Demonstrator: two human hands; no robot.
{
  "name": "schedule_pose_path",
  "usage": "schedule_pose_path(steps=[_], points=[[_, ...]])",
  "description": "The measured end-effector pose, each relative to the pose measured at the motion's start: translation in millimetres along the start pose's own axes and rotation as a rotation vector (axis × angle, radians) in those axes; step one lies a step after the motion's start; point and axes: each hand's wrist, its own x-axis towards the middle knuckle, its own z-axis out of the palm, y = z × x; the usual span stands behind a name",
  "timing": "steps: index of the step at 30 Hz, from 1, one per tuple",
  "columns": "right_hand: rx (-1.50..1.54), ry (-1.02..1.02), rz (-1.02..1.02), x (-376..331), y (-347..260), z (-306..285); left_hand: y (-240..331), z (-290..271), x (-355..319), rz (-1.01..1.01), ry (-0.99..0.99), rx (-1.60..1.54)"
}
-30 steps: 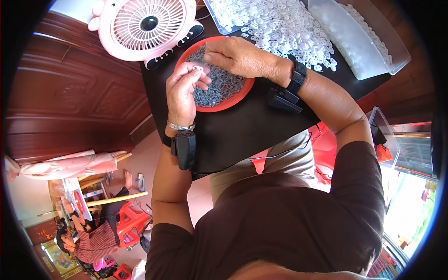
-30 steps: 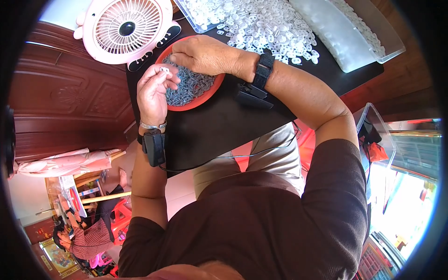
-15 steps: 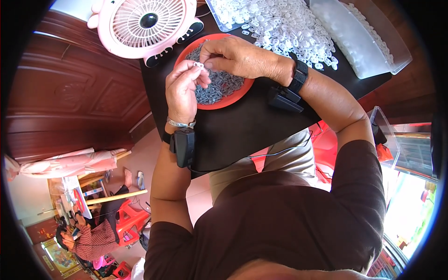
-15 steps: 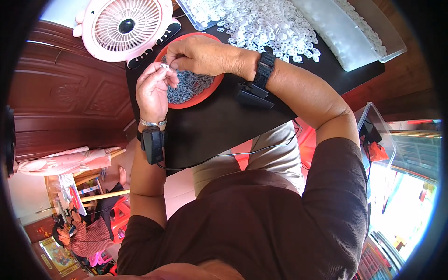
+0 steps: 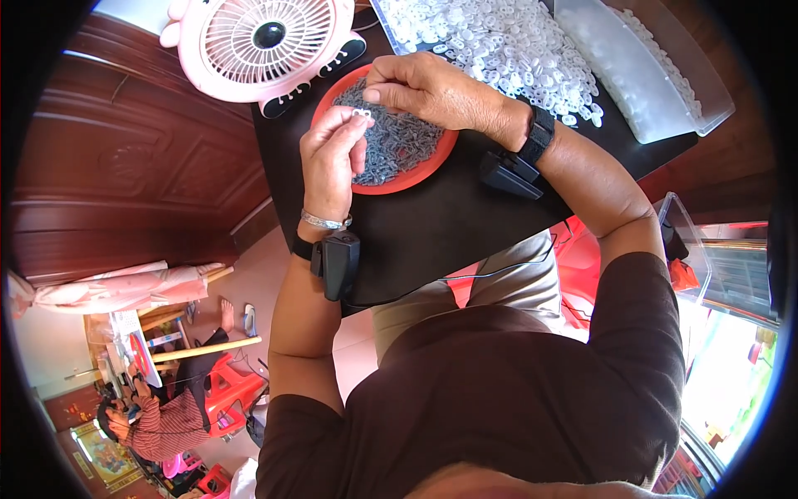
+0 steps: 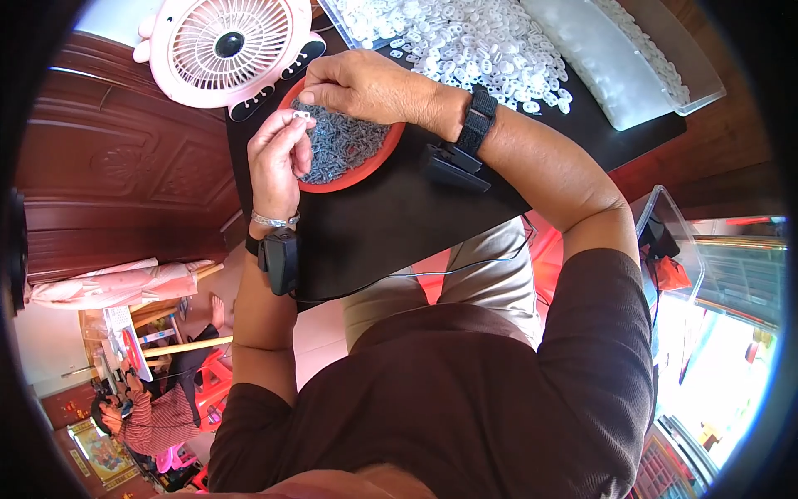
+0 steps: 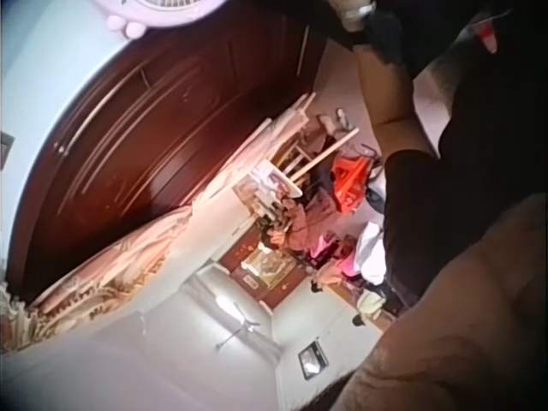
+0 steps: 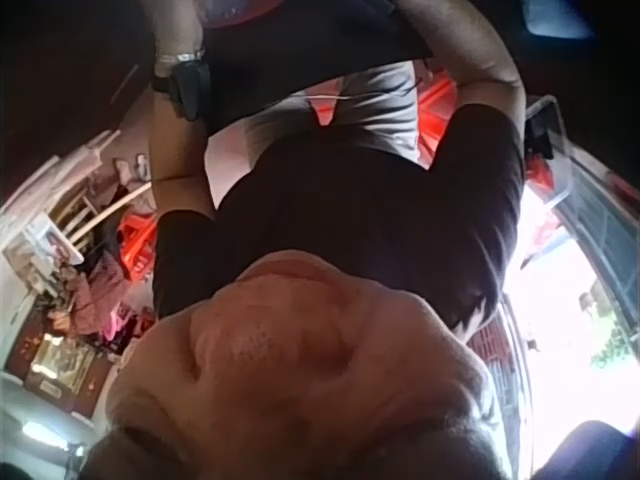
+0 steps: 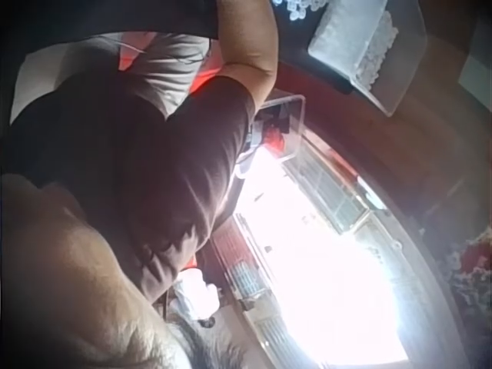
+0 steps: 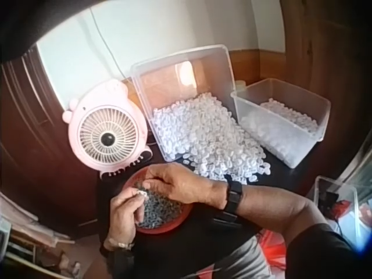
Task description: Assembling small plastic components by manually inserting pins into larger white pieces.
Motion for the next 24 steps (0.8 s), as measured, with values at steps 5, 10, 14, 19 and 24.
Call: schedule_pose_path(steps=[5, 10, 14, 19, 24], points=[[0.183, -0.047, 0.053, 0.0, -1.6, 0.7, -2.0, 0.9, -0.8, 0.050, -0.005, 0.026], [0.244, -0.113, 0.059, -0.7, 4.9, 5.8, -1.4, 2.6, -2.0, 0.056, -0.012, 0.031], [0.231, -0.164, 0.057, -0.3, 3.0, 2.6, -4.1, 0.8, -1.4, 0.077, -0.005, 0.042], [0.265, -0.153, 0.098, -0.3, 2.6, 1.6, -4.3, 1.2, -1.4, 0.073, -0.019, 0.064], [0.193, -0.141, 0.076, -0.6, -1.0, 0.3, -4.8, 1.9, -1.9, 0.063, -0.008, 0.022]])
